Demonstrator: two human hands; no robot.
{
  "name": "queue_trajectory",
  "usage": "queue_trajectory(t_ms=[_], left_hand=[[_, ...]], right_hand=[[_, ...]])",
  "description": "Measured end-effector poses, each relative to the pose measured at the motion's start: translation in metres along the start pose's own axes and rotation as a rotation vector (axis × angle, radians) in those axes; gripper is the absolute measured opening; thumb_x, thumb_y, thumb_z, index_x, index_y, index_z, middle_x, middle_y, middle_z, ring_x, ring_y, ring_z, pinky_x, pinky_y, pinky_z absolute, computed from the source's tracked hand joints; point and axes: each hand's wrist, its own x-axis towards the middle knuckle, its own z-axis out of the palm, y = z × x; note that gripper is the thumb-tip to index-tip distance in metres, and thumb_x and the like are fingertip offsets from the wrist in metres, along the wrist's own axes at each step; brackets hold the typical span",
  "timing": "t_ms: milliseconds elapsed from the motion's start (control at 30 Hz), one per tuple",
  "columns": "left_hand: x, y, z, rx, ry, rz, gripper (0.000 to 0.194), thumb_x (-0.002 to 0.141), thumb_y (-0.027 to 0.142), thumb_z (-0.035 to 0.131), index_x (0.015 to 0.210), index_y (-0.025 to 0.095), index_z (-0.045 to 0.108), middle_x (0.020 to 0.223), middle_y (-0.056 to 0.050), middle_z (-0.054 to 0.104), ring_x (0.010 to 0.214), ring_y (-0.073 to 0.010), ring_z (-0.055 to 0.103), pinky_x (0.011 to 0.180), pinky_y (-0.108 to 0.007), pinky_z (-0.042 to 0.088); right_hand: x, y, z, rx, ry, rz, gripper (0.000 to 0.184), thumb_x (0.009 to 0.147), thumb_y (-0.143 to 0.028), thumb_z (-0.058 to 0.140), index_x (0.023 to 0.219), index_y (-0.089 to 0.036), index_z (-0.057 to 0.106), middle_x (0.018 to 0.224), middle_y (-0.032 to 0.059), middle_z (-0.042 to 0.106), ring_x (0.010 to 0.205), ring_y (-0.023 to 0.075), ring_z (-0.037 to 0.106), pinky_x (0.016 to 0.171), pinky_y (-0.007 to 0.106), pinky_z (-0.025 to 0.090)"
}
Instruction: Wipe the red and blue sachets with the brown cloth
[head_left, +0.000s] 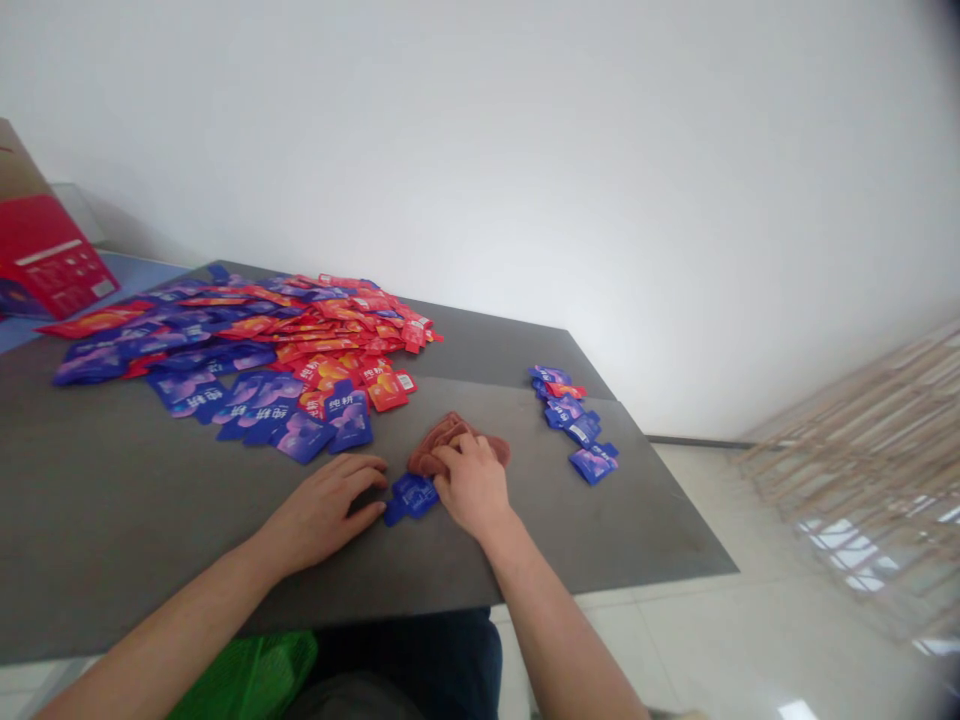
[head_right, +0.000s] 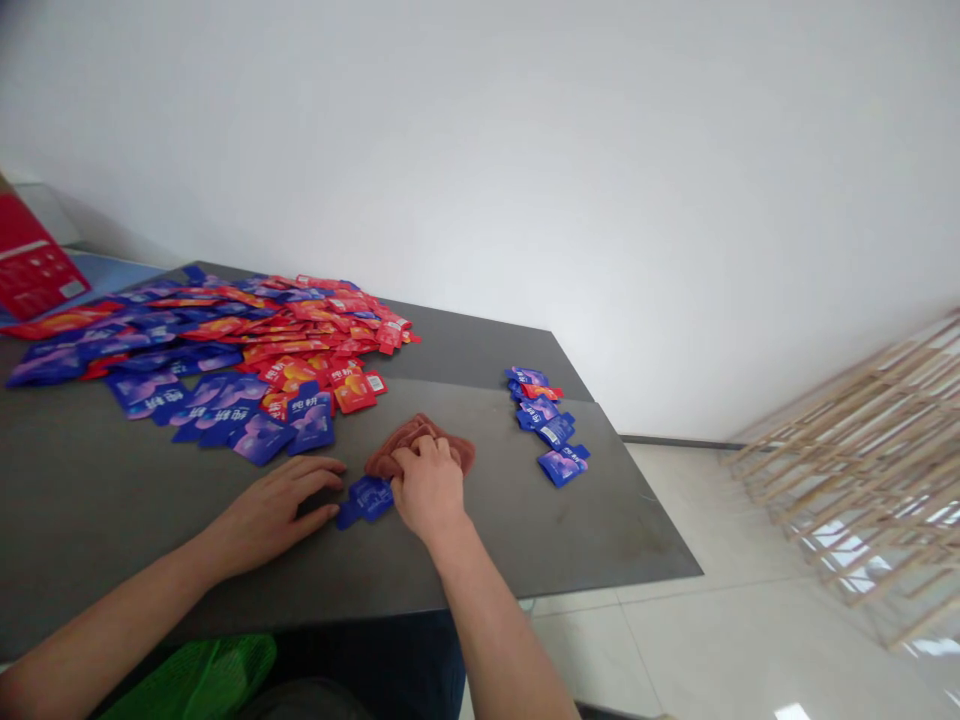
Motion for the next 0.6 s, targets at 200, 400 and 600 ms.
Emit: queue_trajectory(t_ms=[200,400,600], left_hand=[[0.002,0.0,-0.003,-0.037,-0.012,-0.002,0.021,0.094,0.043,0.064,0.104,0.027,0.074,0.13,-0.006,0.07,0.123,-0.0294,0.062,0.107,-0.046,0.05],[0.004,0.003,-0.003,-0.026,-0.002,0.007,0.025,0.09,0.044,0.07,0.105,0.025,0.073,0.127,-0.008,0.07,0.122,-0.0299,0.062,0.106,-0.045,0.05],[0.009,0.009,-0.002,-0.024,-0.004,0.024,0.04,0.086,0.049,0.074,0.117,0.024,0.068,0.124,-0.007,0.071,0.12,-0.0294,0.062,0.104,-0.043,0.049]], right_hand=[[-0.011,-0.02,0.0,-0.038,0.052,0.122,0.019,0.094,-0.031,0.061,0.109,-0.029,0.072,0.112,0.0076,0.063,0.106,0.0276,0.051,0.087,0.039,0.045],[-0.019,-0.03,-0.002,-0.008,0.126,0.048,0.026,0.095,-0.027,0.06,0.12,-0.03,0.069,0.114,0.0076,0.063,0.107,0.0267,0.051,0.093,0.041,0.044],[-0.026,-0.033,-0.001,0.007,0.051,-0.087,0.023,0.094,-0.03,0.062,0.115,-0.034,0.072,0.113,0.0049,0.062,0.108,0.0257,0.05,0.092,0.039,0.046]])
